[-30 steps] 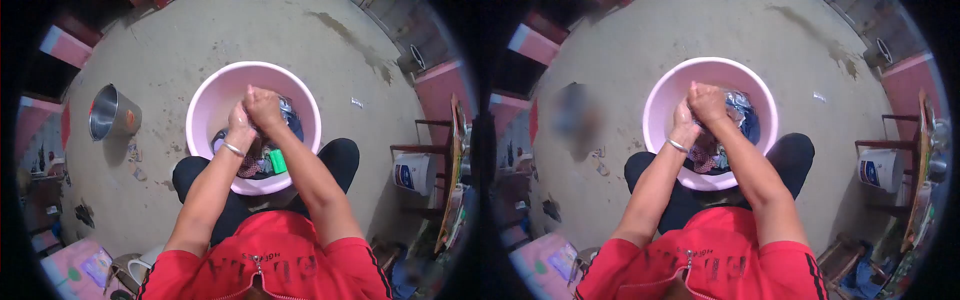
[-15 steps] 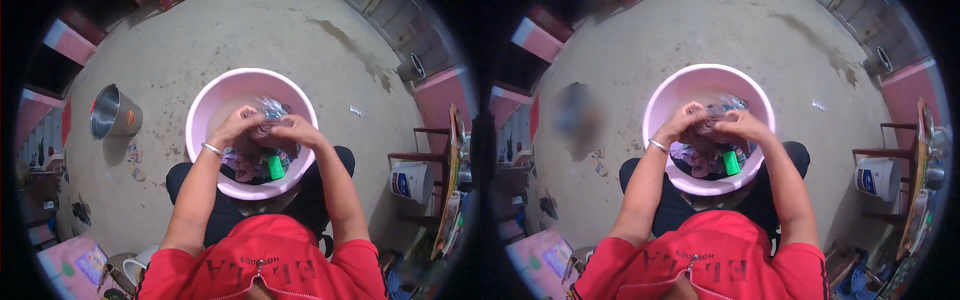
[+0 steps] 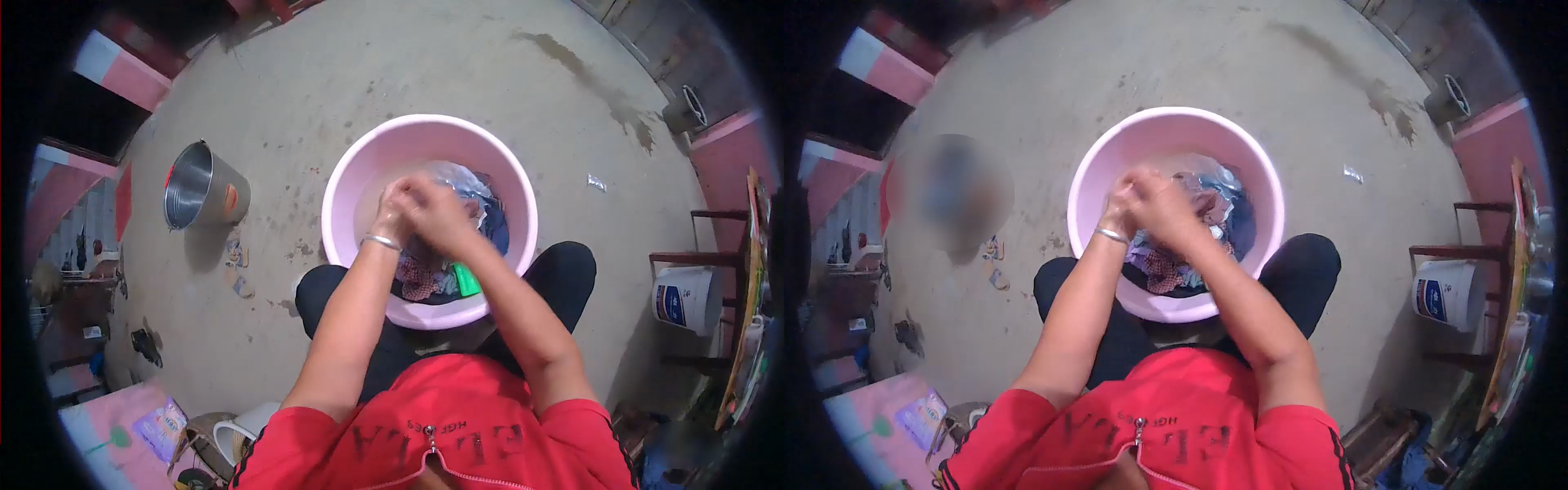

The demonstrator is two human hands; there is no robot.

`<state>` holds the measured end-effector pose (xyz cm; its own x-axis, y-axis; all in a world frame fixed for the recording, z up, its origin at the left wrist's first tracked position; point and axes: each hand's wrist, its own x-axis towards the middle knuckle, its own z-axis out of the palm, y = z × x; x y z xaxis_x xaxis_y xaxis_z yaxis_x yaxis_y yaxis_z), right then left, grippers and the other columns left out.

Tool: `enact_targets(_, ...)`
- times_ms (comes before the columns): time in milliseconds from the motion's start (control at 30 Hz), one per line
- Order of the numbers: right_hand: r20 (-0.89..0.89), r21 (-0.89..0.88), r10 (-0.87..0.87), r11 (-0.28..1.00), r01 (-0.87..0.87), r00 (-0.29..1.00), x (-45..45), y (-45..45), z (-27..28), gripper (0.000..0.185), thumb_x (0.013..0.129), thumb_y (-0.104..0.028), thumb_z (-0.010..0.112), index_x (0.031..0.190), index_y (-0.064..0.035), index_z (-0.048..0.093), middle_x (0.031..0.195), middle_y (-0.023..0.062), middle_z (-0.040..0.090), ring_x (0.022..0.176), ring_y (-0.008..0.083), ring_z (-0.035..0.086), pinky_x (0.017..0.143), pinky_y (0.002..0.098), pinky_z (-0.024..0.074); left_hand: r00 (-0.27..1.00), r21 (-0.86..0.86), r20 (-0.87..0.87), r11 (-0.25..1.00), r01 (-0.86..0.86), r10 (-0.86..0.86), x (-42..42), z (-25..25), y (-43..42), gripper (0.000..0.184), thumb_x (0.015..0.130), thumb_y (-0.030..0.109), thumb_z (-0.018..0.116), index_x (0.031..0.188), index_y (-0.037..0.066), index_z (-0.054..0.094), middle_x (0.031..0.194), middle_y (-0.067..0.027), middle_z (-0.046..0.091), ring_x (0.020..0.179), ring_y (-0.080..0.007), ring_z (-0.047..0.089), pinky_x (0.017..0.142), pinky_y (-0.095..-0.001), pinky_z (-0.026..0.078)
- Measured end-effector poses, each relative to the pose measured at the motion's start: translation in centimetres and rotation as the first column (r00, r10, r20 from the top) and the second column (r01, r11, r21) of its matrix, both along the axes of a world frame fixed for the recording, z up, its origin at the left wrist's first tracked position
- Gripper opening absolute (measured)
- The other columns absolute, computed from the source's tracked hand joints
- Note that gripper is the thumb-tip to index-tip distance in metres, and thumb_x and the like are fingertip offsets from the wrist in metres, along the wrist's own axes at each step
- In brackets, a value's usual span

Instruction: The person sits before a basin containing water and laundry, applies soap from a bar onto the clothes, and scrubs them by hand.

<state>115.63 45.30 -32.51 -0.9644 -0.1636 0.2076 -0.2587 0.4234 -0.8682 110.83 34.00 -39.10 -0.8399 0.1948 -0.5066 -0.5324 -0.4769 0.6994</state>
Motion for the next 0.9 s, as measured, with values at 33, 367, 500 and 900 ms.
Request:
enact_targets(33, -0.205, 0.412, 0.019, 0.908, 0.069, 0.979, 1.4, -2.2, 0.8, 0.031, 0.088, -0.03, 0.054, 0.105, -0.0043, 0.059, 0.084, 0.0229, 0.062, 0.083, 0.035, 0.064, 0.083, 0.0406, 0.048, 0.996, -0.253, -0.072, 0.967, 0.026, -0.045, 0.3, -0.2, 0.4, 0.028, 0.09, 0.022, 0.049, 0.107, 0.0, 0.055, 0.106, -0.0136, 0.061, 0.089, -0.0218, 0.06, 0.075, -0.0348, 0.051)
enact_targets(367, -0.295, 0.277, -0.19, 0.921, 0.274, 0.936, -1.3, -1.3, -2.0, 0.038, 0.092, -0.03, 0.041, 0.07, -0.0072, 0.062, 0.067, 0.0175, 0.062, 0.064, 0.0375, 0.061, 0.059, 0.0482, 0.0484, 0.998, 0.38, -0.026, 0.924, -0.049, 0.063, 1.4, -0.7, 1.8, 0.028, 0.089, 0.032, 0.045, 0.087, 0.006, 0.058, 0.086, -0.0077, 0.058, 0.078, -0.0226, 0.058, 0.07, -0.0364, 0.049)
enact_targets(500, -0.089, 0.207, -0.315, 0.922, 0.327, 0.945, -1.2, 1.7, -2.1, 0.039, 0.092, -0.029, 0.041, 0.07, -0.0041, 0.061, 0.072, 0.0211, 0.062, 0.07, 0.0392, 0.061, 0.065, 0.0489, 0.0476, 0.962, 0.56, -0.102, 0.784, 0.267, -0.254, 0.4, -1.3, 1.1, 0.028, 0.091, 0.03, 0.043, 0.074, 0.01, 0.053, 0.069, -0.0057, 0.055, 0.065, -0.0172, 0.053, 0.06, -0.0292, 0.045)
enact_targets(900, 0.498, -0.355, 0.128, 0.932, 0.067, 0.858, 0.4, 15.2, 2.6, 0.043, 0.077, -0.04, 0.072, 0.096, -0.0022, 0.063, 0.088, 0.0043, 0.062, 0.084, 0.0114, 0.055, 0.075, 0.026, 0.0434, 0.5, -0.88, -0.383, 0.472, 0.06, -0.777, 2.3, 4.8, -2.0, 0.02, 0.083, 0.022, 0.061, 0.087, 0.002, 0.06, 0.074, 0.0033, 0.056, 0.071, -0.0096, 0.053, 0.064, -0.0237, 0.043)
